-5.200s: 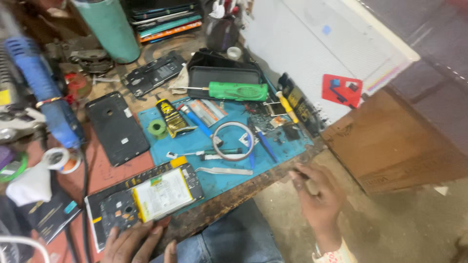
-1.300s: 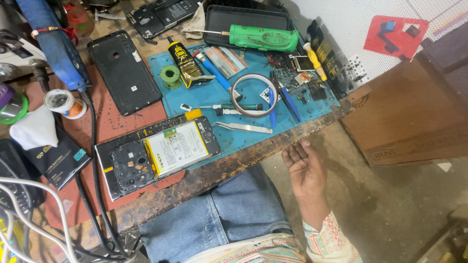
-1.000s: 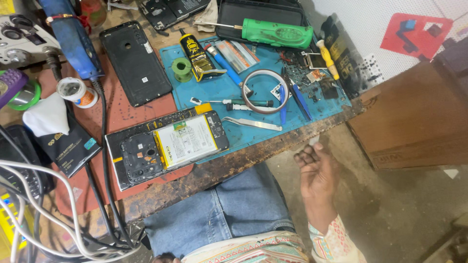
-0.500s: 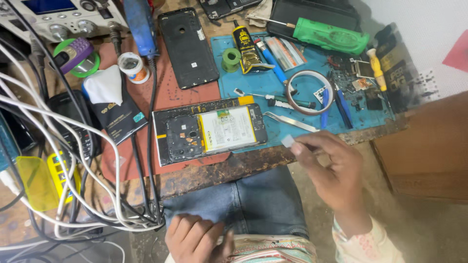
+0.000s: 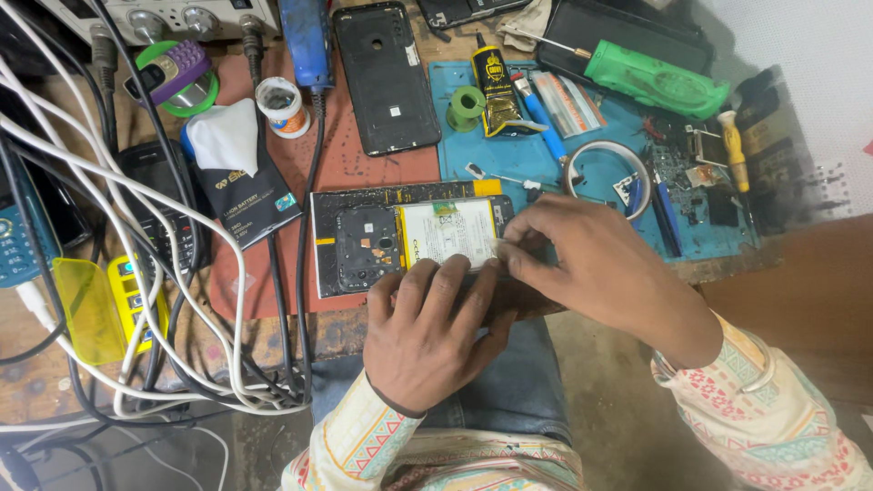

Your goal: The person uses a screwdriver to unscrew and pry open a disassembled smartphone on a cluttered repair bench, then handles a replacement LCD screen, applies adhesive from a glue tube to the screen, and secures it to the phone with rubber bands.

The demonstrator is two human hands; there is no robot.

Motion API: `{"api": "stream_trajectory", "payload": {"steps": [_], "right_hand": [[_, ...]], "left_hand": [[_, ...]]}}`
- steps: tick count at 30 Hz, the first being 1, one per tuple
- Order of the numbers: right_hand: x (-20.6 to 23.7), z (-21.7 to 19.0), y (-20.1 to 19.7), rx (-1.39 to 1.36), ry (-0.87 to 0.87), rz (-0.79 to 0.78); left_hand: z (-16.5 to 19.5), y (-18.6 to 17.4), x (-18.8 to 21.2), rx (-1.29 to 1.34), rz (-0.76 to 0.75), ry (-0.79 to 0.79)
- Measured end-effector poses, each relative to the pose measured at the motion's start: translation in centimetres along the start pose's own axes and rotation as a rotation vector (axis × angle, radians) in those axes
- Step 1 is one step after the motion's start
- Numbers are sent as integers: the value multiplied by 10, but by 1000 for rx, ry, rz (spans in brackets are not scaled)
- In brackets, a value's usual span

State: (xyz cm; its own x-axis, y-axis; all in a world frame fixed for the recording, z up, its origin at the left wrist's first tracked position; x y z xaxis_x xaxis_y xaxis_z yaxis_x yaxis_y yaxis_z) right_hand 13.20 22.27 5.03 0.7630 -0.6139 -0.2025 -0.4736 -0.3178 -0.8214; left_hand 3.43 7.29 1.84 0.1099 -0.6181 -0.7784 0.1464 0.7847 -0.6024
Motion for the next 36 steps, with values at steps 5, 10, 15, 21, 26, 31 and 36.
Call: {"api": "stream_trajectory", "payload": {"steps": [5,10,15,21,26,31,36], "right_hand": [[-6,-2,1,26,-39,3],[-17,8,0,184,80,10],[-35,23,1,7,129,-33],[-38,36,9,-95,99,-86],[-33,36,10,-62,81,-74],[-30,18,4,-16,-113,0],[-19,2,2,-32,-188,56]], "left_hand": [[-1,3,3,-6,0,-2],[0,4,4,-25,-8,5],[0,4,4,-8,-16,-6],[-1,5,2,-29,-37,-24],[3,14,-1,-110,-100,-47],[4,14,-2,-123,-42,-32],[2,10,1,-29,-11,-34]]}}
Point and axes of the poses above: each hand's wrist, its own x-axis away from the middle knuckle, its own y-axis out of the palm, z = x × y, the point moved 5 cm from there along -x, towards the middle knuckle, and after that the axes turned 12 degrees about z, right-handed, at the moved point
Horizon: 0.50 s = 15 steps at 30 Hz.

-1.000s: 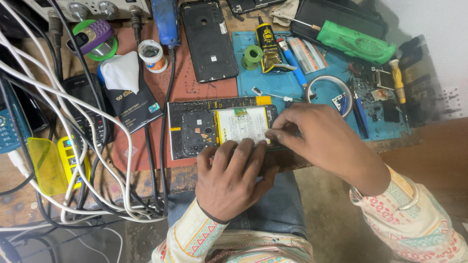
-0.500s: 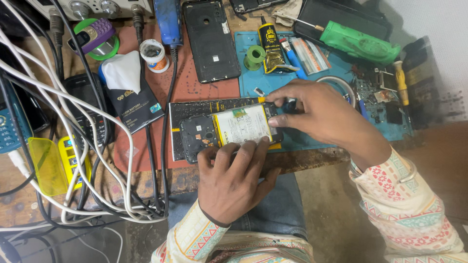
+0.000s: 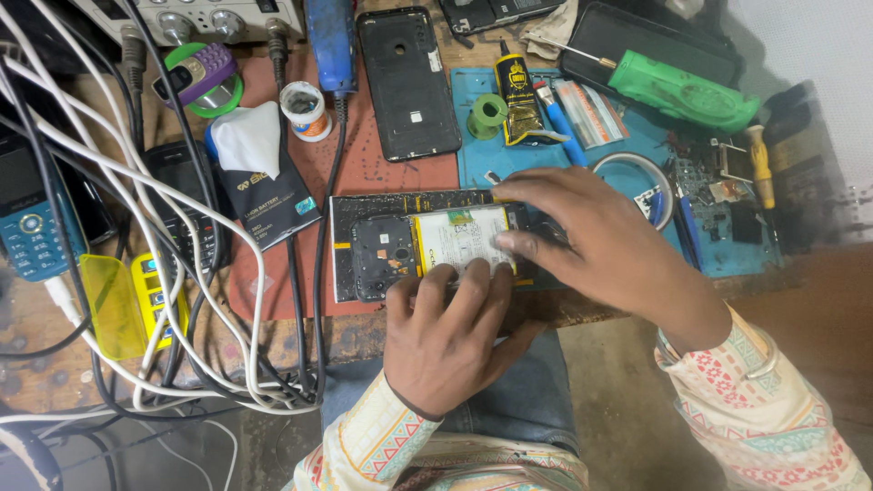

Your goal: The person uses a screwdriver to unscrew and pry open a disassembled smartphone on a cluttered repair bench, then handles a replacement LCD screen, applies adhesive from a glue tube to the screen, and secures it to the phone with rubber bands.

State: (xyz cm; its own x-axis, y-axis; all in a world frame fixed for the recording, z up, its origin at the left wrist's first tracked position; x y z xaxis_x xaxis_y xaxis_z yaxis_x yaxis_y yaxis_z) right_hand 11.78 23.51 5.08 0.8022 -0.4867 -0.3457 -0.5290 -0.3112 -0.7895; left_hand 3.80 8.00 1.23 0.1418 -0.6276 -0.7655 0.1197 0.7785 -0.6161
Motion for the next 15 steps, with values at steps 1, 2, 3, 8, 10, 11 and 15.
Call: {"api": "stream_trajectory", "payload": {"steps": [1,2,3,8,10,11,15], "right_hand": [[1,-3,1,-17,-43,-22],[1,-7,1,-35,-84,-44],[2,-10,2,-42,-119,-60],[2,-16,7,39,-145,-101],[0,-14,9,88,-101,-131],[-1,-12,10,112,-79,-147],[0,-9,8,46,8,-97]], "left_hand": [[-1,-1,1,19,6,-2],[-1,-4,3,50,24,3],[-1,-7,6,82,42,8],[3,-34,30,250,234,-84],[4,-40,41,375,272,-196],[5,-42,46,416,250,-268],[3,-46,57,586,233,-559]]}}
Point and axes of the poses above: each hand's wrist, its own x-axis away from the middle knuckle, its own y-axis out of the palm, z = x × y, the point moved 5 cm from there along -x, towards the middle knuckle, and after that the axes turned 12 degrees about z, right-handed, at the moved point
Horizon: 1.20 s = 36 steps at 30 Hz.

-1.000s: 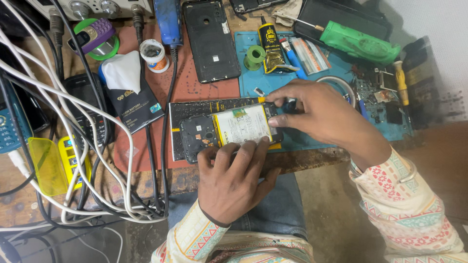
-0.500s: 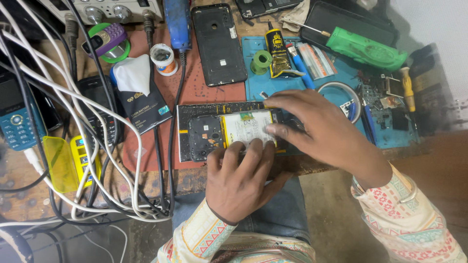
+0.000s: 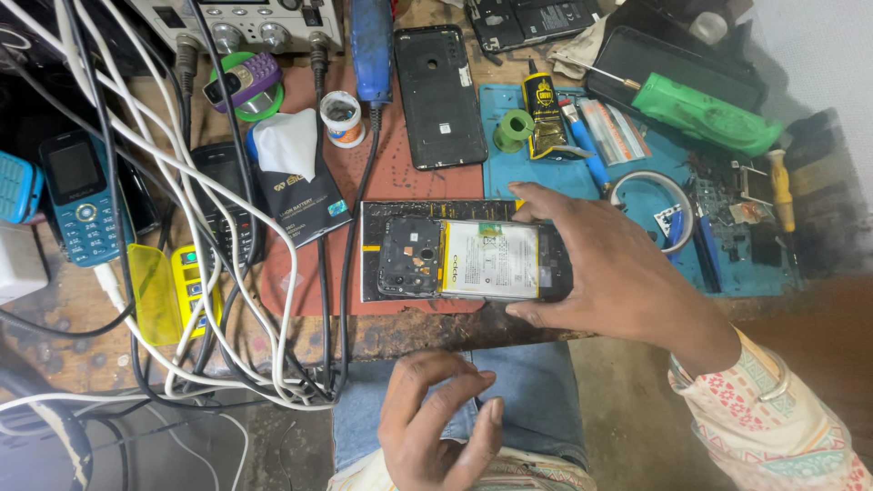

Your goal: The person uses a screwdriver to unscrew and pry open a disassembled smartphone on a cluttered repair bench, then handles a replacement LCD screen, applies adhesive from a glue tube to the screen, and secures it to the phone with rubber bands.

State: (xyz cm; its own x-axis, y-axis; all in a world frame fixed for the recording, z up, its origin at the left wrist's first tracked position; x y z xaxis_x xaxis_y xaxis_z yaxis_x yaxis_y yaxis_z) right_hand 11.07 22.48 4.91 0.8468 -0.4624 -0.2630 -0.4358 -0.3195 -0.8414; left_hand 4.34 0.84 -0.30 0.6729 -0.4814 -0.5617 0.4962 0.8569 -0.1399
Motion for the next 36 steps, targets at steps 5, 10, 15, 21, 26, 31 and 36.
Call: {"api": "stream_trajectory", "payload": {"steps": [5,10,15,21,26,31,36], "right_hand": [[11,4,-6,-155,130,105],[21,-3,-10,-211,175,261],[32,-19,-3,-177,307,425],[44,-58,17,-227,297,583],[64,-84,31,-274,144,566],[79,-52,23,-121,248,707],[86,-19,27,-97,371,780]], "left_hand": [[-11,6,-2,228,56,-408],[-25,23,-16,676,98,-733],[-30,35,-37,934,136,-661],[-47,38,-32,949,148,-824],[-50,16,-38,814,164,-819],[-53,-12,-50,789,199,-821],[-61,-5,-56,978,139,-891]]}}
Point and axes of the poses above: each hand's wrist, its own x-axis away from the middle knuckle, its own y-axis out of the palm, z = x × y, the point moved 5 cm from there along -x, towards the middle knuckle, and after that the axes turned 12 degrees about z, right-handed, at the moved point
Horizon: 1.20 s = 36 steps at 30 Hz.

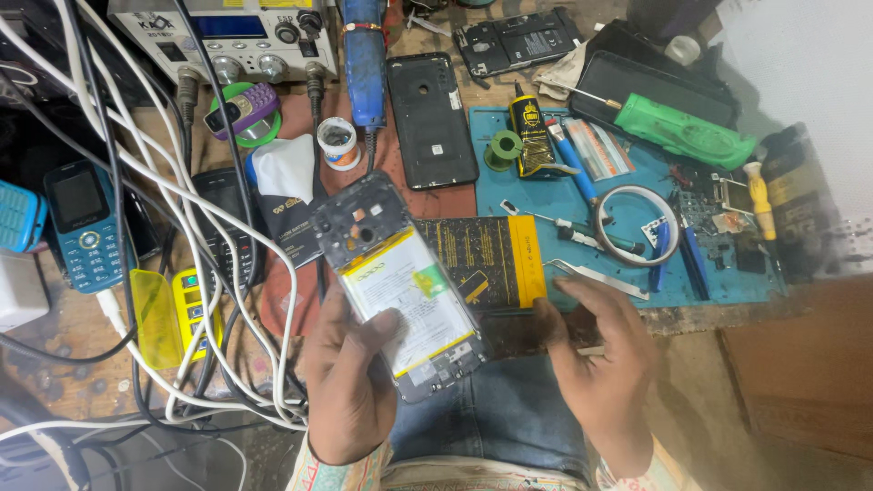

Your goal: The person uses a screwdriver to unscrew and pry open a disassembled smartphone on a cluttered repair bench, then handles a replacement LCD screen, applies adhesive from a glue tube to the screen, and secures it to the phone with rubber bands.

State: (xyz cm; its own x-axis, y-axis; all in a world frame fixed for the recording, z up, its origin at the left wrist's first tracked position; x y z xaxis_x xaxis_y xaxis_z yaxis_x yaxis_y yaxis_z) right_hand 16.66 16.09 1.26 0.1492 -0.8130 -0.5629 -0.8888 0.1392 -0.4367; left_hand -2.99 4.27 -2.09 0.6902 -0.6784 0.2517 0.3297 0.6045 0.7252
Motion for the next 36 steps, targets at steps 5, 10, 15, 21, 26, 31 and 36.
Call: {"api": "stream_trajectory", "payload": {"steps": [5,10,15,21,26,31,36], "right_hand": [[2,8,8,-28,-86,111],[4,10,14,-56,-30,102],[5,6,14,-56,6,88],[4,5,13,-44,-19,74],[6,4,14,-26,-74,88],[-5,-3,13,-36,0,59],[-41,-27,27,6,-192,-79]], "left_hand": [[-7,7,-4,55,-62,-168],[-6,19,-3,84,-141,-258],[-8,20,-3,123,-165,-293],[-19,13,-2,297,-249,-390],[-17,10,-3,217,-235,-262],[-3,0,-6,-47,122,-7],[3,-4,-8,-36,190,56]]}}
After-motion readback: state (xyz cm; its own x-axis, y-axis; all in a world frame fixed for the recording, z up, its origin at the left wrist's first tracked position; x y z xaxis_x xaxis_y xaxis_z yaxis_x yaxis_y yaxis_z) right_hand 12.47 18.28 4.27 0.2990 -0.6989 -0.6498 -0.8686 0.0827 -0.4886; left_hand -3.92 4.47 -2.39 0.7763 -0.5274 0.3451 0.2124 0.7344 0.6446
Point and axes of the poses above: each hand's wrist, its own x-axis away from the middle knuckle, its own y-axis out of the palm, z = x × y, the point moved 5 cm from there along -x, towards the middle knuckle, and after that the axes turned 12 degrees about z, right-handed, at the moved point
